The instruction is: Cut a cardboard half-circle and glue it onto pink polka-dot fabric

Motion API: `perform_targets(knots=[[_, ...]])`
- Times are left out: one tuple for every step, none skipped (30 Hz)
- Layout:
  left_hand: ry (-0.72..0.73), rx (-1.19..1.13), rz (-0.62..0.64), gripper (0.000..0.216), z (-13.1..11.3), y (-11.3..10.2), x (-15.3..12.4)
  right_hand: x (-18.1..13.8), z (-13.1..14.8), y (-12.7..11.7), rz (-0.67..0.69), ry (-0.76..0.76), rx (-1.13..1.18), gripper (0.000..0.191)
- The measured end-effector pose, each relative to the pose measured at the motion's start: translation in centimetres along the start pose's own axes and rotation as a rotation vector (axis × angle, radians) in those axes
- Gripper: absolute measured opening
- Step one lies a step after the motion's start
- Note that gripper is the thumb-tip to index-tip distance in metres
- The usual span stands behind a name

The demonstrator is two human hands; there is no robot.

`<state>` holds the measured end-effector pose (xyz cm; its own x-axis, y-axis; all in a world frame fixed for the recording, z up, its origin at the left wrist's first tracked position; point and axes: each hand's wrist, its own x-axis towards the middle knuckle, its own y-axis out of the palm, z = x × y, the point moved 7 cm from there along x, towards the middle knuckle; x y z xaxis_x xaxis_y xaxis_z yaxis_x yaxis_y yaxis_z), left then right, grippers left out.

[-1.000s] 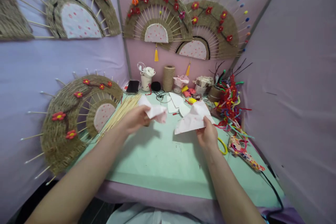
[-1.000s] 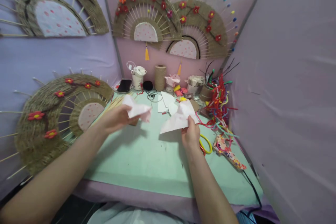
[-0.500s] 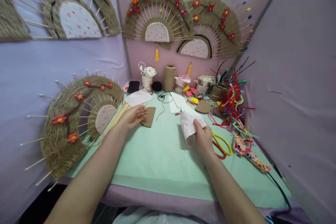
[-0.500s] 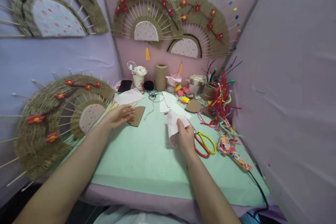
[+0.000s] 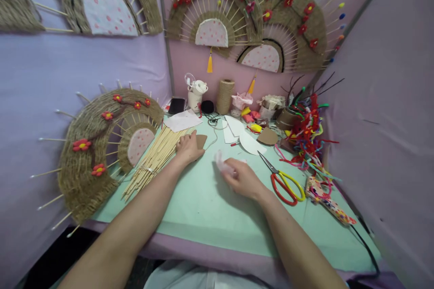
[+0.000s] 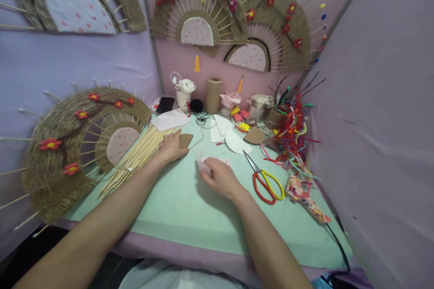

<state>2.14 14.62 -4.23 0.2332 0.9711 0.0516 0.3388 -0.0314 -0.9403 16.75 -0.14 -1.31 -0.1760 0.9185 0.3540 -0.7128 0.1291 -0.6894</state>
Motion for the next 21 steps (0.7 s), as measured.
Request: perform_targets(knots=[[0.009, -0.008, -0.001, 0.089, 0.2, 0.0, 0.0, -0.1, 0.3, 1.3, 0.115, -0.031, -0.016, 0.007], [0.022, -0.043, -0.005, 0.090, 0.4, 0.0, 0.1, -0.2, 0.4, 2.3, 0.193, -0.052, -0.020, 0.008], [0.039, -0.096, -0.009, 0.091, 0.6, -0.2, 0.2, -0.3, 0.3, 2.9, 0.233, -0.061, -0.013, 0.012], [0.059, -0.159, -0.013, 0.091, 0.8, -0.4, 0.3, -0.4, 0.2, 3.1, 0.245, -0.057, 0.002, 0.015], [0.080, -0.224, -0.016, 0.090, 1.0, -0.7, 0.4, -0.4, -0.1, 3.2, 0.239, -0.043, 0.016, 0.018], [0.100, -0.284, -0.020, 0.087, 1.3, -1.0, 0.5, -0.5, -0.4, 3.2, 0.227, -0.028, 0.026, 0.019], [0.118, -0.331, -0.022, 0.082, 1.5, -1.4, 0.7, -0.5, -0.7, 3.1, 0.214, -0.019, 0.032, 0.018], [0.133, -0.364, -0.025, 0.074, 1.8, -1.9, 0.8, -0.5, -0.8, 3.1, 0.204, -0.017, 0.033, 0.018], [0.142, -0.389, -0.030, 0.064, 2.1, -2.4, 1.0, -0.6, -0.9, 3.0, 0.196, -0.020, 0.030, 0.017], [0.147, -0.420, -0.041, 0.054, 2.5, -2.9, 1.2, -0.6, -0.8, 3.0, 0.192, -0.026, 0.025, 0.016], [0.144, -0.454, -0.061, 0.046, 2.8, -3.5, 1.3, -0.6, -0.8, 3.0, 0.192, -0.030, 0.020, 0.016], [0.132, -0.489, -0.089, 0.041, 3.2, -4.1, 1.5, -0.6, -0.7, 3.0, 0.192, -0.034, 0.015, 0.015], [0.114, -0.527, -0.124, 0.039, 3.6, -4.6, 1.6, -0.6, -0.5, 3.0, 0.190, -0.036, 0.012, 0.014], [0.093, -0.568, -0.164, 0.040, 3.9, -5.1, 1.7, -0.6, -0.4, 2.9, 0.187, -0.038, 0.009, 0.013], [0.074, -0.616, -0.199, 0.042, 4.1, -5.4, 1.7, -0.6, -0.4, 2.9, 0.183, -0.039, 0.007, 0.013], [0.062, -0.669, -0.222, 0.044, 4.1, -5.6, 1.7, -0.7, -0.3, 2.9, 0.178, -0.039, 0.005, 0.012], [0.057, -0.724, -0.232, 0.046, 4.0, -5.7, 1.7, -0.7, -0.3, 2.8, 0.172, -0.037, 0.004, 0.012], [0.062, -0.771, -0.229, 0.048, 3.7, -5.6, 1.7, -0.6, -0.3, 2.7, 0.163, -0.035, 0.003, 0.012], [0.070, -0.827, -0.212, 0.049, 3.2, -5.4, 1.6, -0.6, -0.4, 2.6, 0.151, -0.031, -0.002, 0.011], [0.078, -0.902, -0.183, 0.050, 2.7, -5.1, 1.5, -0.6, -0.5, 2.5, 0.134, -0.025, -0.010, 0.011], [0.090, -0.995, -0.138, 0.051, 2.2, -4.7, 1.4, -0.5, -0.7, 2.3, 0.112, -0.015, -0.019, 0.011]])
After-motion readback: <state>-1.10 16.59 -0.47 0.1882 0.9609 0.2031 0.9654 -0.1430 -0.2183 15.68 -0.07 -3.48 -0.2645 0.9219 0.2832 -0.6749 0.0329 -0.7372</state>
